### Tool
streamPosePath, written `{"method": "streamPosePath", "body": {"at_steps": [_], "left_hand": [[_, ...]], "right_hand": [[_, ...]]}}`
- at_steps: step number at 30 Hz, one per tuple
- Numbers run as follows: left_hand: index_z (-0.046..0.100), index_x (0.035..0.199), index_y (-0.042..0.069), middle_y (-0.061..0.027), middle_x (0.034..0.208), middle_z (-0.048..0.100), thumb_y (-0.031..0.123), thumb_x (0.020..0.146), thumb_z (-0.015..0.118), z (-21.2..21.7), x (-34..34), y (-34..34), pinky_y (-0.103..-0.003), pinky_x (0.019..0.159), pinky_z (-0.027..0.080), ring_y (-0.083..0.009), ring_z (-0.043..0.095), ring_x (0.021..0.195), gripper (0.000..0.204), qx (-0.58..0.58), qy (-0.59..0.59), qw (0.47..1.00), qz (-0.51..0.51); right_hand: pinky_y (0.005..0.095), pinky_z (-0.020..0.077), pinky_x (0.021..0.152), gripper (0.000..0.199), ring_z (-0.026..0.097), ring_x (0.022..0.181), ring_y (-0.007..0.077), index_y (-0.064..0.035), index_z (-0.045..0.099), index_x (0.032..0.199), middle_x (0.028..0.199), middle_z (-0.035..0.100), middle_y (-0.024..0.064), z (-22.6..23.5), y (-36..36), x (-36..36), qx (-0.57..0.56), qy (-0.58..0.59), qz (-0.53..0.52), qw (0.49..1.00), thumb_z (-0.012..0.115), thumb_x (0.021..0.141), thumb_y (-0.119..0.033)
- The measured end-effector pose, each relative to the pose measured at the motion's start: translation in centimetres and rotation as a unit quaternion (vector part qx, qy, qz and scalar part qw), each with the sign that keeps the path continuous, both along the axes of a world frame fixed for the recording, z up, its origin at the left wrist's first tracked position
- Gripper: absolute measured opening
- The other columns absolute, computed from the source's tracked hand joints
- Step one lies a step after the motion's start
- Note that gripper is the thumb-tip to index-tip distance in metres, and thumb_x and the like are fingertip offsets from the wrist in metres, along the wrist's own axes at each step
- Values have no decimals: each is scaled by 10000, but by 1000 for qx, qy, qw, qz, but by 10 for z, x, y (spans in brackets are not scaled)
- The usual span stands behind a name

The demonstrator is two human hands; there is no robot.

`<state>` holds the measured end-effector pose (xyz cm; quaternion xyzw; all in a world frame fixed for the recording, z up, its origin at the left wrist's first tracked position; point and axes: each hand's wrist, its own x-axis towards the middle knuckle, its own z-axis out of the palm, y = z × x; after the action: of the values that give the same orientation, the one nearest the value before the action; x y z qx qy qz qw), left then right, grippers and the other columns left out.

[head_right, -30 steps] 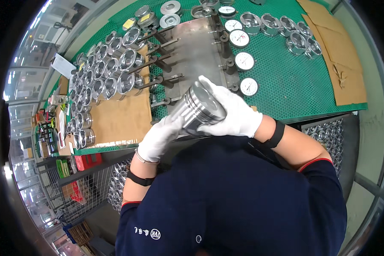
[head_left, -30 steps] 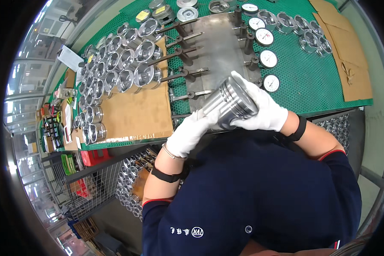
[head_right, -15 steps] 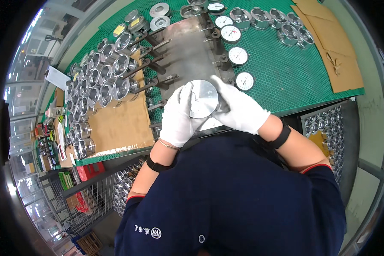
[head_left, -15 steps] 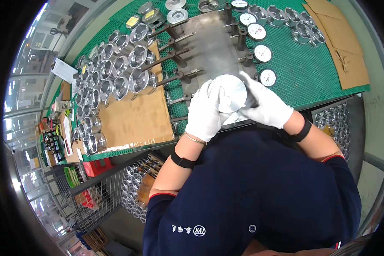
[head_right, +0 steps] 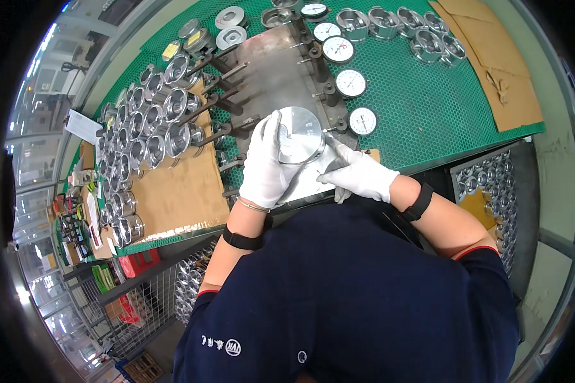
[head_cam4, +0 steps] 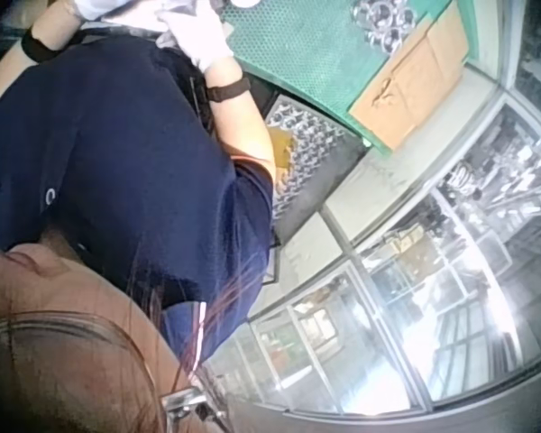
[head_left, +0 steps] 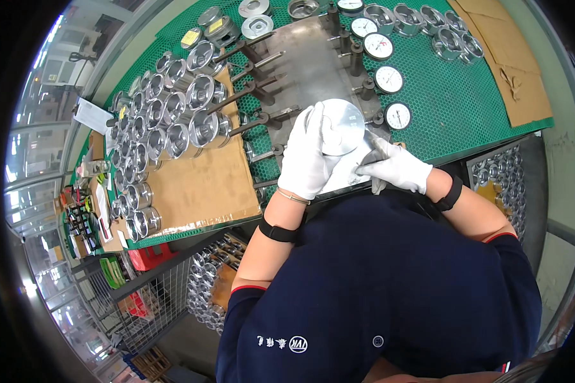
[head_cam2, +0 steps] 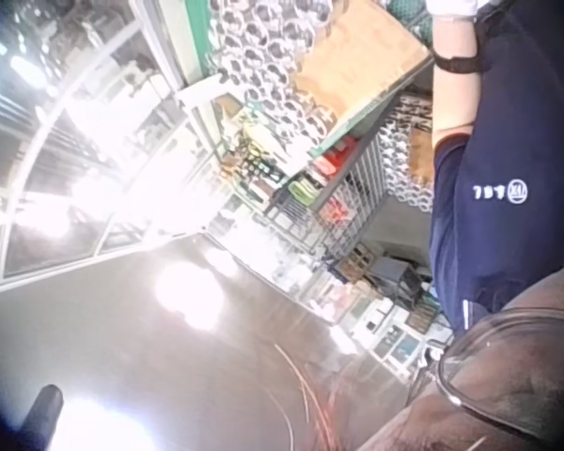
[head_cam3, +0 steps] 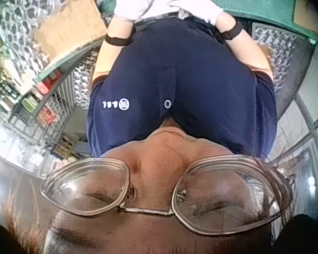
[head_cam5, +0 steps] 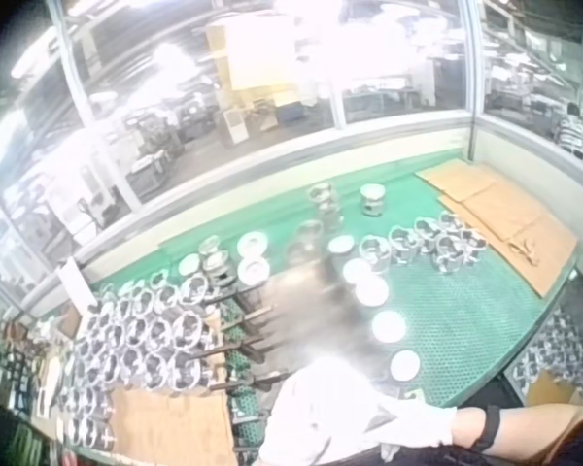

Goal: The person picks up metal pistons from a tray and wipes them with a white cloth. They then place the pistons onto a metal rack with vertical rods. The person repeats this process, handling the pistons one at a time and moving them from the tray to the rack.

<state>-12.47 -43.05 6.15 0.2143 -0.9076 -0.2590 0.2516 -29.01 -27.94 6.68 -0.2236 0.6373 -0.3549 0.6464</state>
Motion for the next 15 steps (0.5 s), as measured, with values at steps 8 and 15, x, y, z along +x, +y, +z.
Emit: {"method": "streamPosePath", "body": {"at_steps": [8, 15], "left_hand": [[402, 1494, -9, -290, 1373, 533, 305, 781, 870, -4, -1, 0, -463, 971, 540, -450, 607, 1179, 909, -13, 13, 1000, 2], [343, 1563, 83, -239, 1431, 495, 196, 712, 893, -14, -1, 0, -465, 990, 530, -431, 578, 1231, 1020, -4, 21, 1000, 6]], "right_hand": [[323, 607, 595, 1008, 696, 621, 175, -124, 69, 1662, 1081, 678, 153, -12, 1, 0, -17, -24, -11, 999, 727, 898, -125], [340, 613, 627, 1013, 706, 659, 190, -119, 59, 1661, 1058, 686, 159, 4, -3, 2, -3, -2, -8, 1000, 725, 898, -139]]}}
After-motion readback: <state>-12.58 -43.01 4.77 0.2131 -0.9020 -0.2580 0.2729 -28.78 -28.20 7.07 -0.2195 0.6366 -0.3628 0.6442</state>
